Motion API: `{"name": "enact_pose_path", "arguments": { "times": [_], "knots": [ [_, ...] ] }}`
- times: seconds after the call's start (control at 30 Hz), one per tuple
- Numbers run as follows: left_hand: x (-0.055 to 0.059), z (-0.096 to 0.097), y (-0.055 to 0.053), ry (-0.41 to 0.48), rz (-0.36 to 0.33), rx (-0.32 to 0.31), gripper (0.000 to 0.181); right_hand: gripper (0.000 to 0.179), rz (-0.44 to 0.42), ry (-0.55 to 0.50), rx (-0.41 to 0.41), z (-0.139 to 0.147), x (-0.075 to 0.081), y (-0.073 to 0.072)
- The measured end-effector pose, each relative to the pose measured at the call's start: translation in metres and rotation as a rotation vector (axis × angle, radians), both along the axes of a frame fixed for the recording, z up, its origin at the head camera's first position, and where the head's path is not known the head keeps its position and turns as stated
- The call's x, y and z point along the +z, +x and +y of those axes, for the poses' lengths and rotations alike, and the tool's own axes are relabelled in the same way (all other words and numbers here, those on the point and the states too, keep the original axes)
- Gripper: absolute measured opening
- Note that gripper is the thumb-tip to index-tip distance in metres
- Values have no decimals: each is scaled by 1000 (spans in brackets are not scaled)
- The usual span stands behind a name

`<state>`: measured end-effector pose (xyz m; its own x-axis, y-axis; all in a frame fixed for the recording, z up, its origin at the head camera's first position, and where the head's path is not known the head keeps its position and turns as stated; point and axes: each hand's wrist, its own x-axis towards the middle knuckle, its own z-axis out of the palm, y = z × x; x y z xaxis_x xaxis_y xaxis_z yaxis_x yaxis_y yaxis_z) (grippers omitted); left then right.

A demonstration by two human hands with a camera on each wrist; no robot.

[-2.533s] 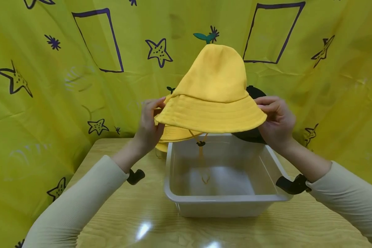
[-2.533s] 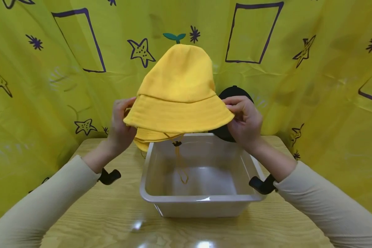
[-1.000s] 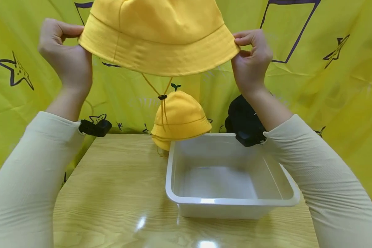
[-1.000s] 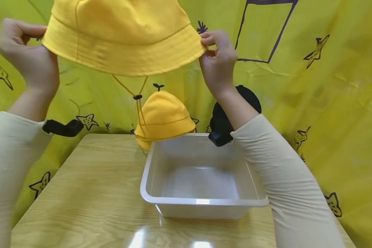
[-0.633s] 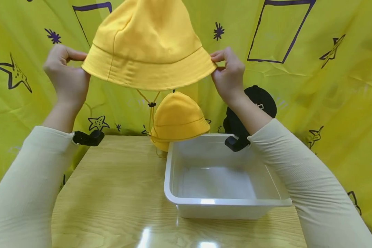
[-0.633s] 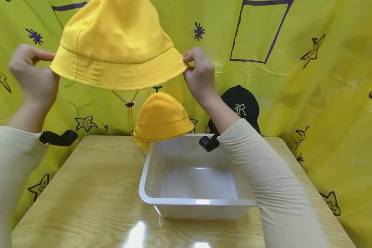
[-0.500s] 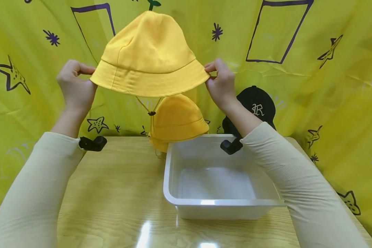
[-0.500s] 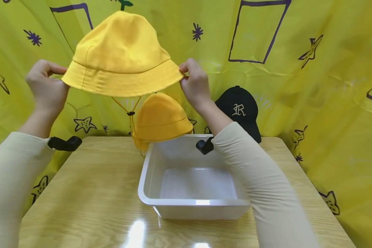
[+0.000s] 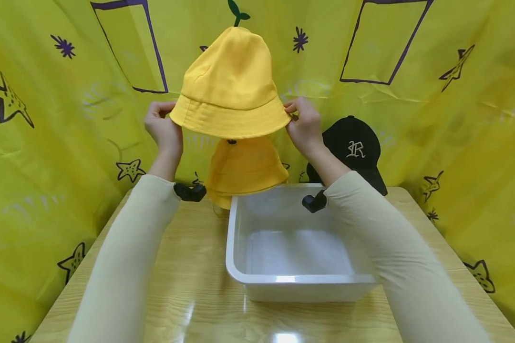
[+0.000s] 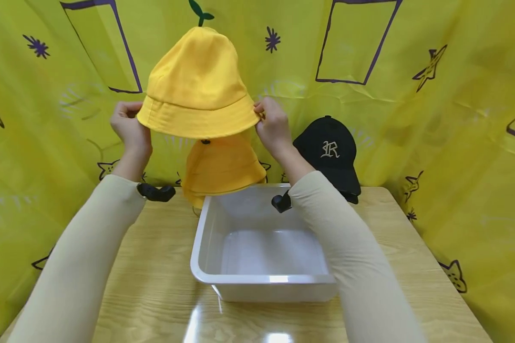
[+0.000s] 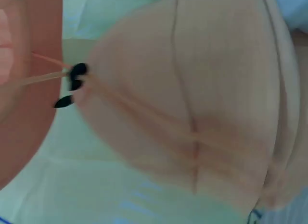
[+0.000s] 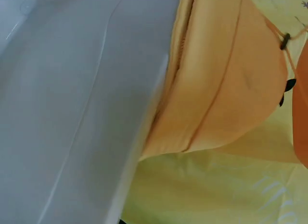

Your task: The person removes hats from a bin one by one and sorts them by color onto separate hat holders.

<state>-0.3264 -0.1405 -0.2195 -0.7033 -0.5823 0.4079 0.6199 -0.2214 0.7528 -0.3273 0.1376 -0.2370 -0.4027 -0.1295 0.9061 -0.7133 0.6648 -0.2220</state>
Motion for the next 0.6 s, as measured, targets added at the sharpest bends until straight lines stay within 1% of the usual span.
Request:
{"name": "enact_pose_path", "arguments": {
  "times": [0.07, 0.13, 0.17, 0.2, 0.27, 0.33, 0.4, 0.47, 0.57, 0.6],
  "knots": [
    [-6, 9, -6, 104, 23, -59, 31, 3, -22, -8, 8, 0, -6, -4],
    [-14, 14, -11, 137, 16, -86, 31, 3, -72, -41, 4, 0, -13, -6],
    [-17, 16, -12, 134, 3, -90, 32, 4, -104, -57, 1, 1, -16, -6],
    [-22, 16, -14, 114, -17, -81, 32, 4, -141, -69, -7, 1, -19, -7],
    [-29, 17, -15, 32, -69, -48, 35, 5, -210, -84, -23, 2, -24, -7],
    [-36, 16, -16, -24, -108, -36, 36, 6, -266, -74, -32, 3, -28, -8],
    [-43, 13, -16, -90, -159, -18, 37, 7, -309, -43, -39, 4, -29, -8],
    [-51, 9, -16, -141, -204, -25, 36, 6, -352, -12, -44, 6, -30, -8],
    [-66, 3, -14, -296, -287, -13, 29, 7, -439, 40, -44, 10, -32, -8],
    [-71, 2, -13, -338, -304, -11, 26, 8, -473, 64, -43, 12, -34, -7]
  ]
}}
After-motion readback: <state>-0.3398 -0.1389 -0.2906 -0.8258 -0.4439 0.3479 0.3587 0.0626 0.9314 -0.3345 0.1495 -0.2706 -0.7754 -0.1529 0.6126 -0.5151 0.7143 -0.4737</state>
